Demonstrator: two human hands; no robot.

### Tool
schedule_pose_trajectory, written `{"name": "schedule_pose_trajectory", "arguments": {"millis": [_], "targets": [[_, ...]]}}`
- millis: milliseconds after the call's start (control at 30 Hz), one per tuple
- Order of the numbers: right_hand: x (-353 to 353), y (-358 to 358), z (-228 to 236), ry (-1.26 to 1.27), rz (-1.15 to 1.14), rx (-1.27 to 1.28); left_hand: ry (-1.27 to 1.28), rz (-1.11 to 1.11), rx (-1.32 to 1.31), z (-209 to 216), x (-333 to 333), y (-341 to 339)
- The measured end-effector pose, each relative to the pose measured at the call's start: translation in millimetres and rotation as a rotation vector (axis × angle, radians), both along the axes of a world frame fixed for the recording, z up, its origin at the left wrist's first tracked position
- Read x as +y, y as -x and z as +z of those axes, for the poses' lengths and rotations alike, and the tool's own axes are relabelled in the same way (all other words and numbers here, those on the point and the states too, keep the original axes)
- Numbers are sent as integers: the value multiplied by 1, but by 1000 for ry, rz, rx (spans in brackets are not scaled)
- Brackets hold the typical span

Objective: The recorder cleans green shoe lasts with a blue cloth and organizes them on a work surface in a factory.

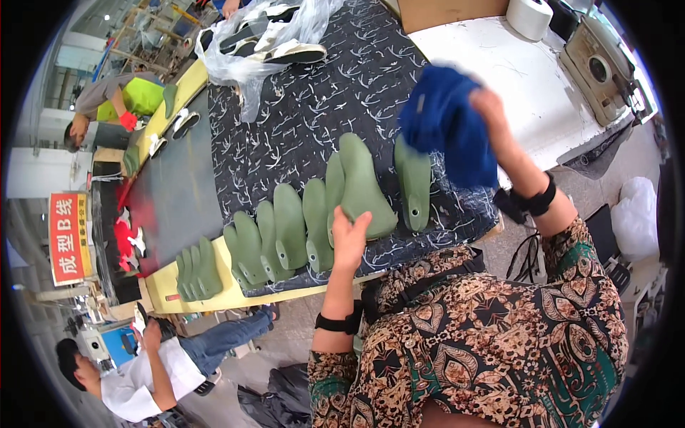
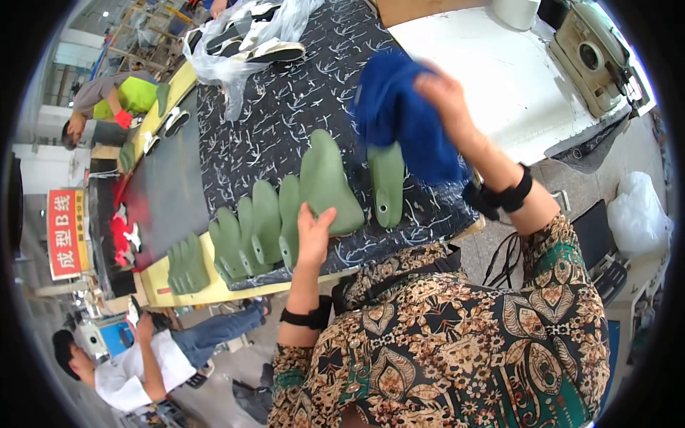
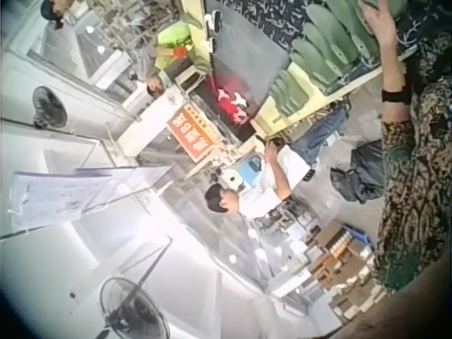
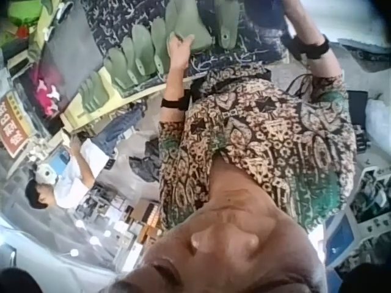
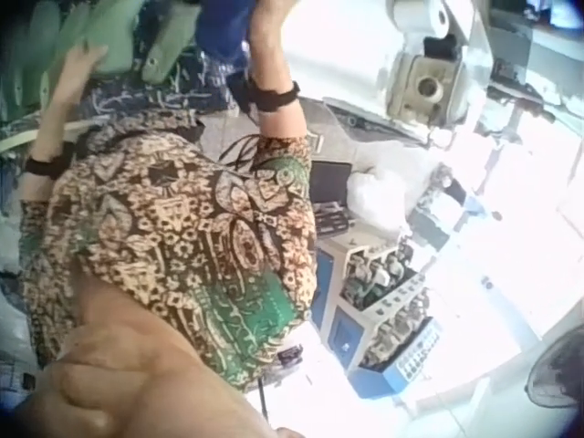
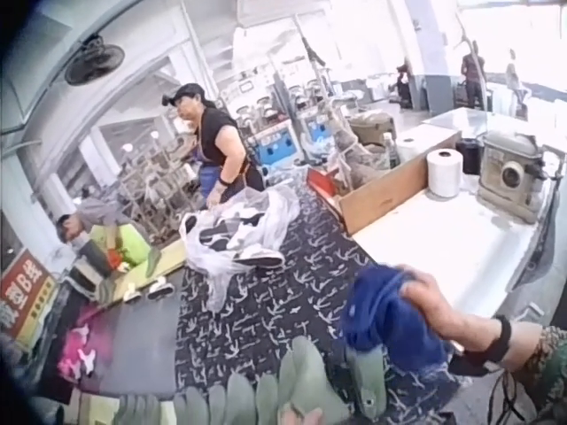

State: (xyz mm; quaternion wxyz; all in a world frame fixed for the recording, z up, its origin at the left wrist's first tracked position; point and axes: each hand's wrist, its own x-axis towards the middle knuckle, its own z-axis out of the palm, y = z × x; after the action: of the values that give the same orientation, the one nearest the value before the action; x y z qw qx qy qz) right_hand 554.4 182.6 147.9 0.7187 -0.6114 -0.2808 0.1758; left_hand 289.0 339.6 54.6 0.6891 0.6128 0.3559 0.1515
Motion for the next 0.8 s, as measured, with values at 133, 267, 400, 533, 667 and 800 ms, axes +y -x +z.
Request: {"name": "schedule_pose_trajectory", "arguments": {"millis": [133,267,400,533,667,800], "targets": [[32,-15,27,-161,-171,121,-692,-238,550,-6,-20,-14],[22,18,1,174,-203,-156,-1114,-89,240,14,-41,-29],[-1,79,-78,520,304,-648,-1155,-488,295,29,-56,-41],[-16,95,-139,196,104,-654,-1134,-536,272,1,-63,-24],[-10,74,-131,537,102,-424,-1036,-504,153,6,-54,-1],[8,28,-86,529,-34,-421,-833,-80,-97,26,-46,54]]}}
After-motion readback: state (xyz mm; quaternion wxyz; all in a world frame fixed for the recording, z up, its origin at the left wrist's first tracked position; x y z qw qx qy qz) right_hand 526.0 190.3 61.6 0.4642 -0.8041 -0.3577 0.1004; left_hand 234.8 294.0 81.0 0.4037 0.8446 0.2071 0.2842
